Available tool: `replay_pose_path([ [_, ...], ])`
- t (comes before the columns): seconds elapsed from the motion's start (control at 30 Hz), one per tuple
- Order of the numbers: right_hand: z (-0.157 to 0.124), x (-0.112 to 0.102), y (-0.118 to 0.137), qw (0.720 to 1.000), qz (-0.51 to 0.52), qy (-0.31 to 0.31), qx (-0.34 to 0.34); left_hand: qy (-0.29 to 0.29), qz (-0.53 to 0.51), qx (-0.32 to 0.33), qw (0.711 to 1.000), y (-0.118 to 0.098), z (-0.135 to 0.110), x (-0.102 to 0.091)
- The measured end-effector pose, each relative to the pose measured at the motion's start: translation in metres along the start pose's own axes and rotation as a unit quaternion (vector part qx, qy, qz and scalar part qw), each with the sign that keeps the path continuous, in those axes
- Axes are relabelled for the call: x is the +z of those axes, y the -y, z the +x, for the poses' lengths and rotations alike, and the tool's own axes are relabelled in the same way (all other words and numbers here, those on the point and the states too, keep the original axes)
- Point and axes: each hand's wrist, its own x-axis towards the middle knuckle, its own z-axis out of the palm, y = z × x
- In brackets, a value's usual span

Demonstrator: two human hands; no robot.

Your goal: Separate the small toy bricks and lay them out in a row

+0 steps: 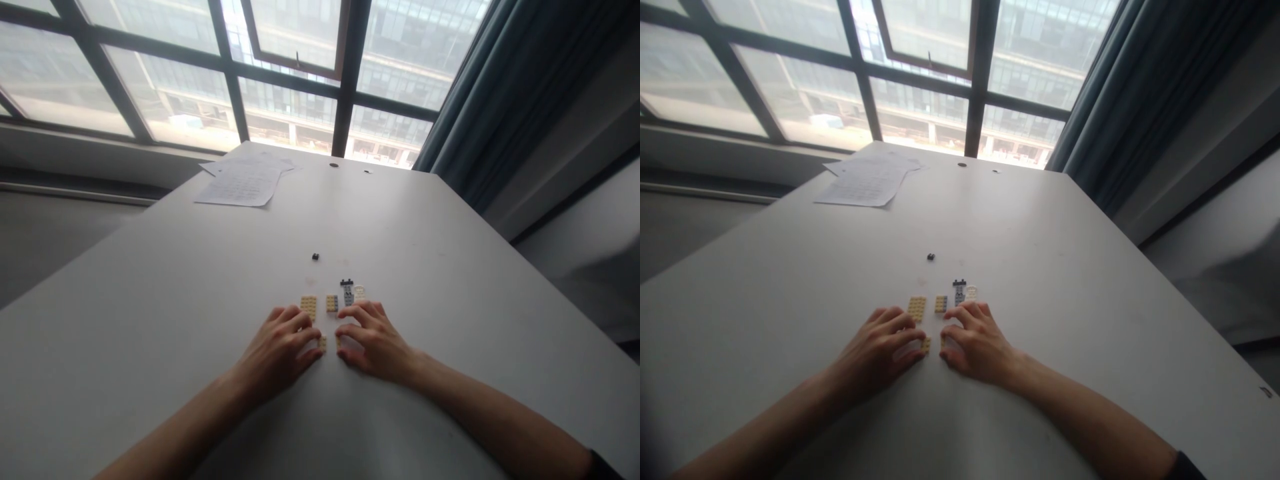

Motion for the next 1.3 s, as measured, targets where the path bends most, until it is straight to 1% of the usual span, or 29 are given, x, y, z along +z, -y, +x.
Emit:
replay_pose_path([
  [0.27,0.0000,-0.0035,-0.0001,1.000,0.019,0.012,0.001,-0.010,-0.018,0.001,1.000,0.0036,0.0004,0.0048],
  [0.4,0.0011,-0.0018,0.0017,1.000,0.019,0.007,0.006,-0.017,-0.019,0.003,1.000,0.0026,0.0008,0.0056],
  [0.7,0.0043,0.0054,0.0062,1.000,0.018,-0.004,0.004,-0.006,-0.034,-0.004,0.999,-0.0006,0.0010,0.0045],
  [0.9,0.0025,0.0031,0.0042,1.000,0.014,-0.008,0.015,-0.009,-0.033,-0.001,0.999,-0.0009,0.0010,0.0041],
  [1.07,0.0016,0.0009,0.0038,1.000,0.020,-0.006,-0.007,-0.019,-0.023,0.000,1.000,-0.0013,0.0009,0.0050],
  [1.3,0.0029,0.0025,0.0076,0.999,0.023,-0.011,-0.023,-0.007,-0.018,0.013,1.000,-0.0049,0.0034,0.0075],
])
